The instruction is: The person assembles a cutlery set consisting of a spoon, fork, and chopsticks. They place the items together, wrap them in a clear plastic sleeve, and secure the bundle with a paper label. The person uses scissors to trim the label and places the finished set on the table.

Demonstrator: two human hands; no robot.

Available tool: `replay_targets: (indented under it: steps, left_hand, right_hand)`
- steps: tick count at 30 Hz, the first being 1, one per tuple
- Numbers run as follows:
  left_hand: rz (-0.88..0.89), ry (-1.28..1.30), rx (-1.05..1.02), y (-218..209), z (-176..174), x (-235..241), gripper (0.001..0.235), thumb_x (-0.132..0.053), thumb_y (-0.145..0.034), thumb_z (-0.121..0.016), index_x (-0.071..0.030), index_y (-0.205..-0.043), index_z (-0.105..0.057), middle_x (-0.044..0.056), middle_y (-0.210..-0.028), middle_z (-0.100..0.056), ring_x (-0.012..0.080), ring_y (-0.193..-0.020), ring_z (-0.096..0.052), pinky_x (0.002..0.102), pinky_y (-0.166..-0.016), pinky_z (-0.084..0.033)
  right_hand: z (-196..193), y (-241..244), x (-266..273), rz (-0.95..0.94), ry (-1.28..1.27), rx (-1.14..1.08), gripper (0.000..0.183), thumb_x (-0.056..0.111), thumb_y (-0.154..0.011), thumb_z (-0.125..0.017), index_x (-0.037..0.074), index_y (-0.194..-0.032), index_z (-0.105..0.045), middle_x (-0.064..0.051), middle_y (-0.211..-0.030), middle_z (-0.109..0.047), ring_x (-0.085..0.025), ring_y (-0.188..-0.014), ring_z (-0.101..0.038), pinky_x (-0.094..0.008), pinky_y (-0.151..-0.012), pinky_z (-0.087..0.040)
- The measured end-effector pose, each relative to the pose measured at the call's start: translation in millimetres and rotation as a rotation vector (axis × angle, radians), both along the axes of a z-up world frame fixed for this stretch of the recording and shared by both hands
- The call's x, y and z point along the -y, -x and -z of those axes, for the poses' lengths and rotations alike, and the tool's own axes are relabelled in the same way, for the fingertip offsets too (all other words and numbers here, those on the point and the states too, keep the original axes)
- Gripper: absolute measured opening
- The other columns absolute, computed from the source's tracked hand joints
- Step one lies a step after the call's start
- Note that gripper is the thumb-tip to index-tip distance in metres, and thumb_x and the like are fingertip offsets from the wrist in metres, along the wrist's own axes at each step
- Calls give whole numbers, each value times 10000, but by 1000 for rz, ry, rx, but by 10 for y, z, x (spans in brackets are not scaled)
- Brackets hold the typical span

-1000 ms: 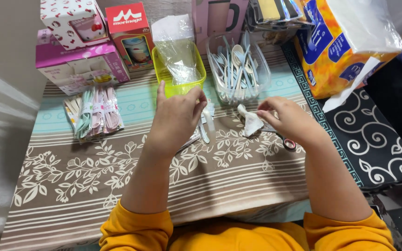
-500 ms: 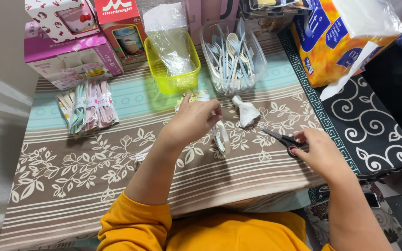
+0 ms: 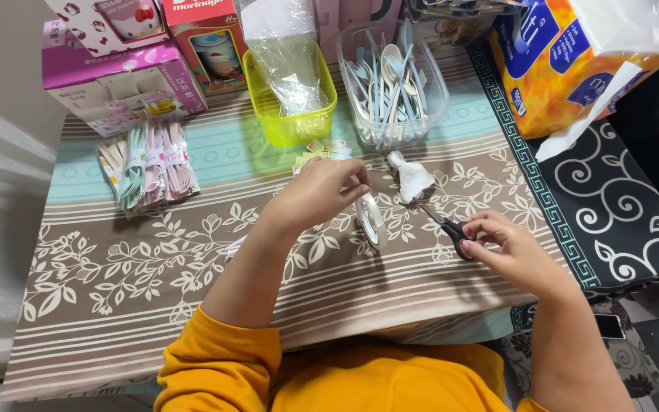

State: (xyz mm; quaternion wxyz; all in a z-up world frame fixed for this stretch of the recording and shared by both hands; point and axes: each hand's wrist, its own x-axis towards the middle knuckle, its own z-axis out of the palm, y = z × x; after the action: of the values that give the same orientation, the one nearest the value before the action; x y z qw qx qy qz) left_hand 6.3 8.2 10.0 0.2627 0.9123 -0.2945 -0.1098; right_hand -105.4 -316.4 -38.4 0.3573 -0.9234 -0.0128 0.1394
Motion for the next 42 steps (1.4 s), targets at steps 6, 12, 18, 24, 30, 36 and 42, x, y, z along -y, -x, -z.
replay_targets:
  steps: [6,12,18,24,30,36,42]
  left_hand:
    - [49,30,71,-4,92,32,139,-298,-998,-616,-188,-962,-692,-1,-932,-789,214,-940,-717,423,-1017,-341]
    - [70,106,79,14,123,17,137,-294,-953,-627,-175,-984,-688,111,-929,-782,348,-1029,-731,562,-1036,-448]
    - [90,118,77,-1,173,47,110,-297,-900,-680,-209,-965,-692,83,-949,-788,304,-1031,-738,501,-973,-516]
    - [88,143,92,6,171,50,114,-290,-888,-694,-191,-944,-689,70,-927,-792,303,-1006,-742,473,-926,-531]
    - [101,123,128,-44,224,42,93,-288,-899,-700,-202,-935,-697,42,-901,-790,293,-993,-744,456,-926,-505]
    - [106,130,127,-44,215,26,98,-293,-897,-703,-201,-928,-691,43,-886,-787,297,-975,-742,426,-900,-495]
    - [96,138,119,-64,223,24,89,-267,-885,-707,-192,-932,-700,68,-886,-786,335,-956,-733,446,-897,-496]
  right_hand:
    - [-262,-244,-171,-99,87,-34,200,231,-883,-755,157,-1029,-640,8,-1118,-628,-157,-922,-625,-288,-870,-508]
    - [-236,-532,-147,-314,238,122,496,347,-722,-906,90,-1027,-613,-94,-977,-607,-290,-971,-647,-429,-841,-570]
    - [-300,-718,-121,-353,245,26,625,314,-673,-939,67,-1163,-640,-99,-1064,-655,-260,-1093,-648,-374,-929,-567]
    - [-410,-856,-244,-407,309,-14,596,321,-676,-940,80,-1127,-634,-64,-1063,-638,-237,-1098,-638,-354,-930,-567]
    - [-458,-906,-333,-432,355,-26,541,350,-698,-931,87,-1068,-637,-43,-1018,-623,-211,-1077,-625,-345,-927,-568]
    - [-522,-931,-401,-441,348,-37,488,309,-715,-902,91,-1062,-638,-41,-1007,-625,-217,-1059,-638,-363,-921,-569]
    - [-531,-978,-418,-451,374,-28,400,256,-749,-866,70,-1030,-650,-66,-964,-654,-256,-1029,-675,-401,-894,-567]
